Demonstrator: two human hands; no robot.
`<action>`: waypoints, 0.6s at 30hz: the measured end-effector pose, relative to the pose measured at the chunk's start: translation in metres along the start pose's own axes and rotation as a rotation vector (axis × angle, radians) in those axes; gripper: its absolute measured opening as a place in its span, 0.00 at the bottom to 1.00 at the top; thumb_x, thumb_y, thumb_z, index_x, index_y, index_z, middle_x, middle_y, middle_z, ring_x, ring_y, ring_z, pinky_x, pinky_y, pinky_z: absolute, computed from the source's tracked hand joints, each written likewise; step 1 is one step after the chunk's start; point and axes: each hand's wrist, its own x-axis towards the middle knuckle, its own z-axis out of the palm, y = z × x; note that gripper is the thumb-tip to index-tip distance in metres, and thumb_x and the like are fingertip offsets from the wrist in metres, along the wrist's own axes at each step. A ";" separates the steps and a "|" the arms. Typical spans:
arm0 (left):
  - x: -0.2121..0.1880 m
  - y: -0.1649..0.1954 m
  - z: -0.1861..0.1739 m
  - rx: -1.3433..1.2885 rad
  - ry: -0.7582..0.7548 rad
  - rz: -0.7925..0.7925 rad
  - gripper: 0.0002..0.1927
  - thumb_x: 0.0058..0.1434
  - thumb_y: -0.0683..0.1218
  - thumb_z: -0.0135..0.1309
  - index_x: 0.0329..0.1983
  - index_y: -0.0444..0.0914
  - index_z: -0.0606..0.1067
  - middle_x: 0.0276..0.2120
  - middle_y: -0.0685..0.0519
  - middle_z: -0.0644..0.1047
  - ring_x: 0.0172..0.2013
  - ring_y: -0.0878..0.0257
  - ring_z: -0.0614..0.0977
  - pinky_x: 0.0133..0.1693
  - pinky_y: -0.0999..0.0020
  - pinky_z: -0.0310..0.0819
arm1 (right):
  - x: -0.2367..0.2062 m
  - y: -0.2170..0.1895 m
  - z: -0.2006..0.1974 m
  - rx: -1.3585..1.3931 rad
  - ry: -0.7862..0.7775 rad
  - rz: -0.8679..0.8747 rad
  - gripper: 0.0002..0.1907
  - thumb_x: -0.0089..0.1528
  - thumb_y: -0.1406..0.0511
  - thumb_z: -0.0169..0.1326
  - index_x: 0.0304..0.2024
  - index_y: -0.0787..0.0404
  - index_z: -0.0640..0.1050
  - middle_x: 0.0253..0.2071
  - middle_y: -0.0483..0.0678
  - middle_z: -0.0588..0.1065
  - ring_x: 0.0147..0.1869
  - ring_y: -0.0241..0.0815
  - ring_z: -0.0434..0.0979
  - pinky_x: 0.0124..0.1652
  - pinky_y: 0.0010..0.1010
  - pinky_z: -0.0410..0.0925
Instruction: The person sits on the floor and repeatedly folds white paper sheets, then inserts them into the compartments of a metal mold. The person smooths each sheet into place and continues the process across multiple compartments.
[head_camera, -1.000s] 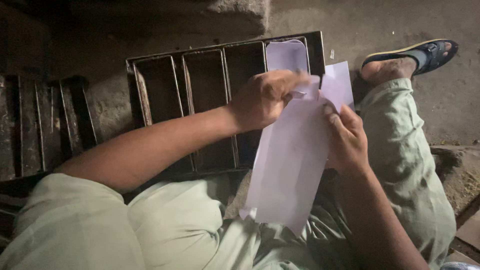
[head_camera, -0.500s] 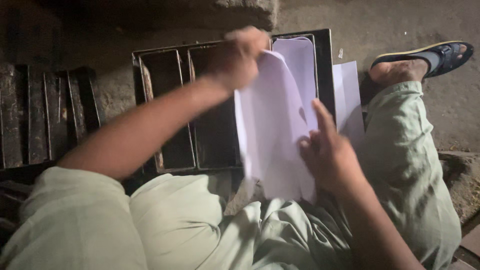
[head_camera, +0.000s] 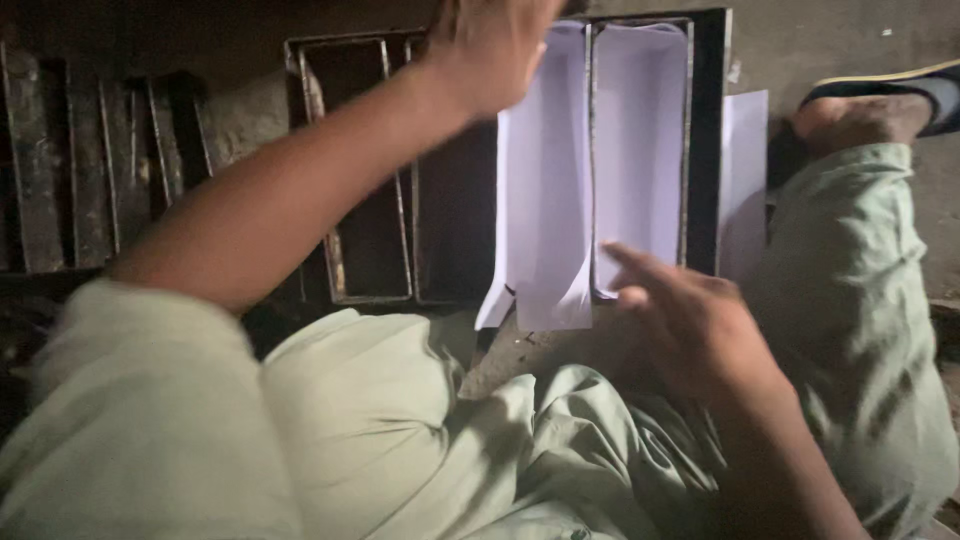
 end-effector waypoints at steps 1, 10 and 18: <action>-0.023 0.006 -0.014 0.086 0.033 0.145 0.14 0.70 0.41 0.54 0.57 0.33 0.73 0.49 0.36 0.76 0.50 0.44 0.79 0.48 0.46 0.76 | -0.001 0.002 0.001 0.008 0.050 -0.013 0.28 0.64 0.74 0.50 0.67 0.54 0.68 0.49 0.53 0.80 0.53 0.51 0.84 0.49 0.38 0.76; -0.155 0.076 -0.039 -0.151 -0.170 0.604 0.05 0.45 0.48 0.61 0.26 0.44 0.79 0.42 0.47 0.78 0.59 0.48 0.73 0.66 0.29 0.46 | 0.011 -0.004 0.024 -0.404 -0.081 -0.112 0.21 0.52 0.72 0.58 0.47 0.51 0.82 0.74 0.59 0.55 0.79 0.68 0.42 0.68 0.60 0.53; -0.160 0.074 0.003 -0.301 -0.040 0.272 0.10 0.60 0.46 0.54 0.24 0.39 0.76 0.27 0.49 0.75 0.43 0.53 0.78 0.72 0.29 0.47 | 0.013 -0.003 0.042 -0.506 -0.120 -0.078 0.11 0.54 0.59 0.61 0.40 0.46 0.86 0.78 0.50 0.51 0.82 0.64 0.33 0.71 0.65 0.41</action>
